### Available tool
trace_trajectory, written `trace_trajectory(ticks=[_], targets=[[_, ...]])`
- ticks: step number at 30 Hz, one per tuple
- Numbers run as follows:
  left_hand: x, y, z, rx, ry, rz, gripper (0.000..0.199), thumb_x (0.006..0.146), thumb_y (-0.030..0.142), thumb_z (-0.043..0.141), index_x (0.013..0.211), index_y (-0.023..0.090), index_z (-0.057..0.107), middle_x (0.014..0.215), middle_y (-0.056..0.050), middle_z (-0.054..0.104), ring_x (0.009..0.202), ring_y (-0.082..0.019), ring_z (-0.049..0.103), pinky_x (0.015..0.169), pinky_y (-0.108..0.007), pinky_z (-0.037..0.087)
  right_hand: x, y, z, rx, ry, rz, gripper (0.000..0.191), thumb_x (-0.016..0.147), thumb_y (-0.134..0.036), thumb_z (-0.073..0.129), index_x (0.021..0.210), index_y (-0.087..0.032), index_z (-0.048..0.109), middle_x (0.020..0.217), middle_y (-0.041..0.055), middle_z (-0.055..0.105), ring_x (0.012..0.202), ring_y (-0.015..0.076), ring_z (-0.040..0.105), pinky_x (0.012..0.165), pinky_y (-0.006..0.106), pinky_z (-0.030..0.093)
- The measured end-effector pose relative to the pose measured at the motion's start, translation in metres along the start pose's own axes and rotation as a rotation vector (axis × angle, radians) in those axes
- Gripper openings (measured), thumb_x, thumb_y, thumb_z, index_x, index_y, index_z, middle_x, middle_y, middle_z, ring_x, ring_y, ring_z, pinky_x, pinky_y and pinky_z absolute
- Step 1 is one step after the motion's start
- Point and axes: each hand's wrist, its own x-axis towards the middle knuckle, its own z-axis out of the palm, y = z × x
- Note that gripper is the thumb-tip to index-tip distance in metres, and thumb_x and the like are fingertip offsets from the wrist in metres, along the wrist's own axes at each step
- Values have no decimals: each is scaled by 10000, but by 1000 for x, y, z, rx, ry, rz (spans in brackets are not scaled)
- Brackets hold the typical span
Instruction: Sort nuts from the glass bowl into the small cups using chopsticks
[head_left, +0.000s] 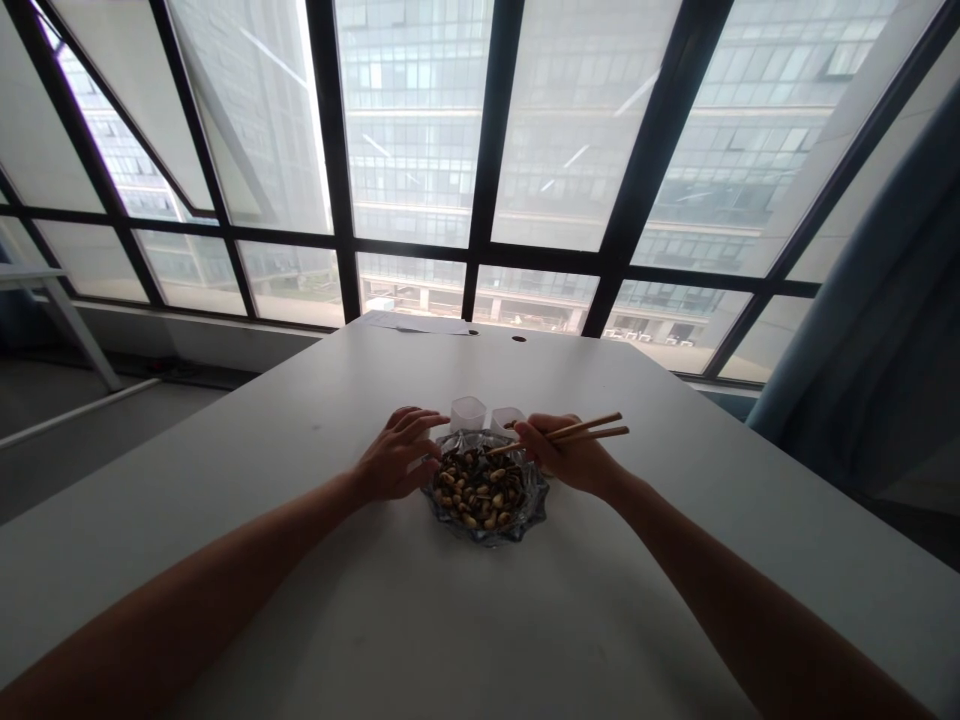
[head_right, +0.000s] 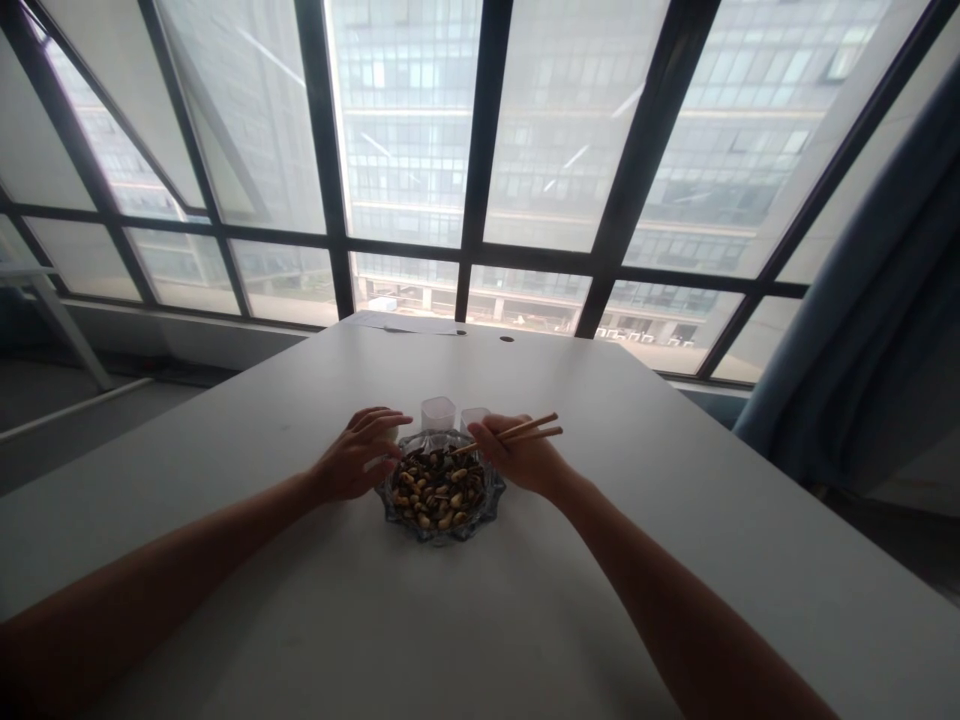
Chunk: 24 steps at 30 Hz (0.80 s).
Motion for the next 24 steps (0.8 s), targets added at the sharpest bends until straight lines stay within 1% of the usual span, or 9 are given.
trace_trajectory(ticks=[4, 8, 11, 14, 17, 19, 21, 24], targets=[[-2, -5, 3, 21, 63, -68, 249, 921, 397, 518, 1028, 260, 696, 1432, -91, 578, 1337, -282, 503, 1169, -530, 308, 0, 6, 0, -48, 31, -23, 519, 931, -610, 505, 612, -201, 534, 529, 11, 589, 488, 125, 491, 473, 243, 376], [-5, -18, 6, 47, 153, -132, 298, 934, 444, 526, 1109, 240, 654, 1414, -113, 580, 1313, -288, 525, 1151, -514, 334, 1, 12, -2, -62, 25, -42, 512, 922, -611, 514, 637, -190, 570, 515, -2, 546, 494, 119, 454, 473, 240, 348], [-9, -30, 11, 60, 230, -269, 424, 890, 518, 597, 1190, 219, 599, 1428, -145, 555, 1321, -325, 518, 1121, -535, 376, 1, 17, -4, -59, 47, -35, 519, 920, -611, 523, 620, -189, 564, 510, -3, 540, 492, 120, 460, 474, 244, 350], [-12, -41, 17, -8, 235, -409, 616, 818, 567, 671, 1291, 201, 522, 1396, -178, 567, 1279, -340, 557, 1059, -527, 454, 1, 24, -5, -27, 103, -8, 534, 940, -607, 506, 617, -188, 576, 530, 17, 595, 487, 132, 523, 488, 255, 397], [-14, -47, 20, -115, 177, -510, 786, 756, 579, 726, 1374, 189, 438, 1266, -176, 649, 1111, -315, 663, 948, -490, 535, 2, 30, -4, 46, 161, 30, 555, 938, -635, 500, 620, -190, 595, 530, 29, 622, 482, 144, 565, 488, 261, 445], [-13, -49, 20, -164, 151, -557, 852, 722, 566, 756, 1399, 186, 407, 1183, -155, 693, 1027, -297, 696, 905, -471, 555, 4, 31, -4, 139, 196, 83, 565, 895, -684, 534, 629, -191, 610, 513, 29, 623, 455, 145, 565, 460, 259, 455], [-12, -48, 19, -173, 172, -572, 880, 686, 535, 786, 1398, 180, 413, 1166, -144, 701, 1026, -296, 699, 914, -465, 554, 6, 32, -3, 254, 245, 170, 591, 824, -747, 575, 633, -189, 620, 491, 35, 627, 410, 145, 556, 419, 259, 455], [-11, -47, 18, -116, 264, -500, 824, 662, 461, 806, 1357, 175, 468, 1262, -156, 653, 1142, -314, 652, 1002, -478, 515, 11, 33, -5, 380, 318, 279, 623, 745, -794, 617, 634, -181, 639, 475, 56, 642, 367, 151, 553, 382, 268, 464]])
